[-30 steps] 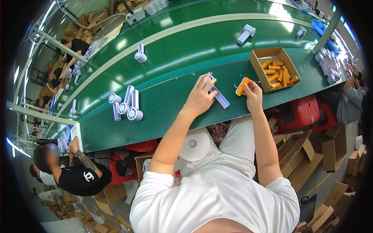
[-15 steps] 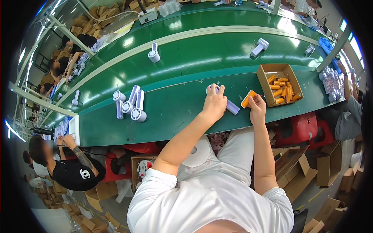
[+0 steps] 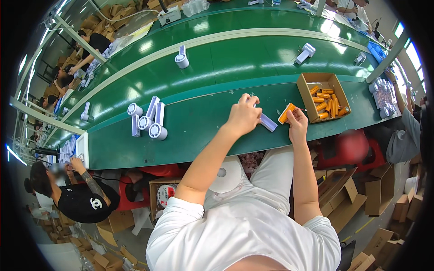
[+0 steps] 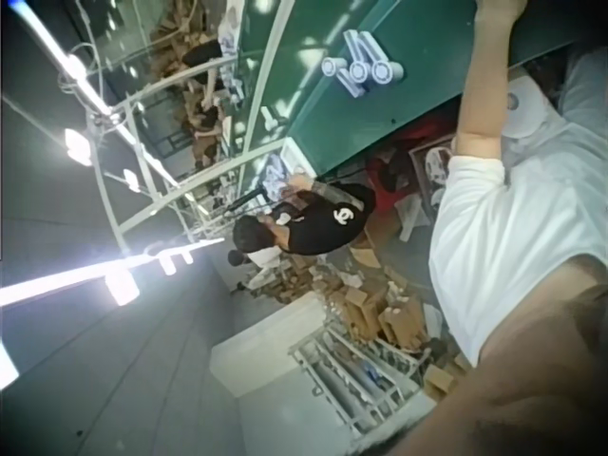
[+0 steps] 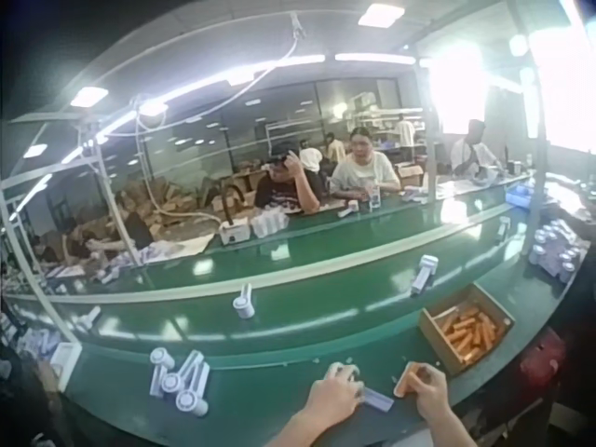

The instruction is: Assembling plastic hand fans by attaching handles to circular fan bodies and adding central components.

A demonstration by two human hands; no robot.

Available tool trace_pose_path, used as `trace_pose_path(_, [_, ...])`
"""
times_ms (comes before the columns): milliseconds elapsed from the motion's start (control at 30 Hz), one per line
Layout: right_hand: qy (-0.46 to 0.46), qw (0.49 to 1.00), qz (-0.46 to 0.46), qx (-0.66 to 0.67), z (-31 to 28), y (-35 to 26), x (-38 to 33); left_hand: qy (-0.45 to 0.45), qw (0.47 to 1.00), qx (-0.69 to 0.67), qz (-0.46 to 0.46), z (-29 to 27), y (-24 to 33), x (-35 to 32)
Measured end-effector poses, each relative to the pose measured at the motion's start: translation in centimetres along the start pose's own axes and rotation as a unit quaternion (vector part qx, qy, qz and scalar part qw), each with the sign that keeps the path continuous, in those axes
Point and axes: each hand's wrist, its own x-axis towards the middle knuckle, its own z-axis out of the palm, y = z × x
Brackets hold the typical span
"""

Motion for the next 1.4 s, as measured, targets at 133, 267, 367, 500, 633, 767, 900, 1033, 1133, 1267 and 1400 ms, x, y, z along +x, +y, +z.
trace_pose_path(133, [0.0, 1.0, -0.008, 0.006, 0.1, 0.2, 0.1, 0.051, 0.983, -0.178, 0.015, -0.1, -3.0, 0.6])
trace_pose_path(267, [-0.002, 1.0, -0.004, 0.013, 0.0, 0.0, 0.1, 0.313, 0.943, -0.114, 0.009, 3.5, -5.4, 1.2])
trace_pose_path(367, [-0.018, 0.999, -0.032, 0.011, 1.0, -0.6, -0.4, 0.137, 0.851, -0.492, -0.119, 5.7, -6.9, 1.1])
trace_pose_path(500, [-0.019, 0.999, -0.037, -0.009, 0.4, -0.1, 0.0, 0.14, 0.87, -0.459, -0.112, 6.2, -6.9, 0.9])
trace_pose_path(633, [-0.024, 0.995, -0.036, -0.09, 1.6, -0.4, -0.4, 0.197, 0.907, -0.365, -0.074, 5.8, -6.7, 0.5])
trace_pose_path(767, [-0.067, 0.971, -0.096, -0.207, 2.9, -0.2, -1.7, 0.246, 0.924, -0.289, -0.041, 5.6, -6.4, 0.8])
trace_pose_path(900, [-0.093, 0.951, -0.052, -0.289, 8.5, -3.1, -3.8, 0.25, 0.926, -0.281, -0.041, 5.5, -6.7, 0.4])
trace_pose_path(1033, [-0.144, 0.868, -0.07, -0.47, 10.2, -3.0, -3.4, 0.235, 0.932, -0.271, -0.052, 5.5, -6.8, 0.4])
trace_pose_path(1133, [-0.165, 0.841, -0.06, -0.511, 11.0, -3.7, -3.1, 0.228, 0.934, -0.273, -0.046, 5.2, -6.7, 0.2])
trace_pose_path(1267, [-0.177, 0.807, -0.115, -0.552, 11.6, -3.3, -3.1, 0.236, 0.931, -0.277, -0.041, 5.1, -6.9, 0.2])
trace_pose_path(1400, [-0.167, 0.779, -0.136, -0.588, 12.5, -3.2, -4.0, 0.246, 0.928, -0.277, -0.04, 5.3, -7.0, 0.1])
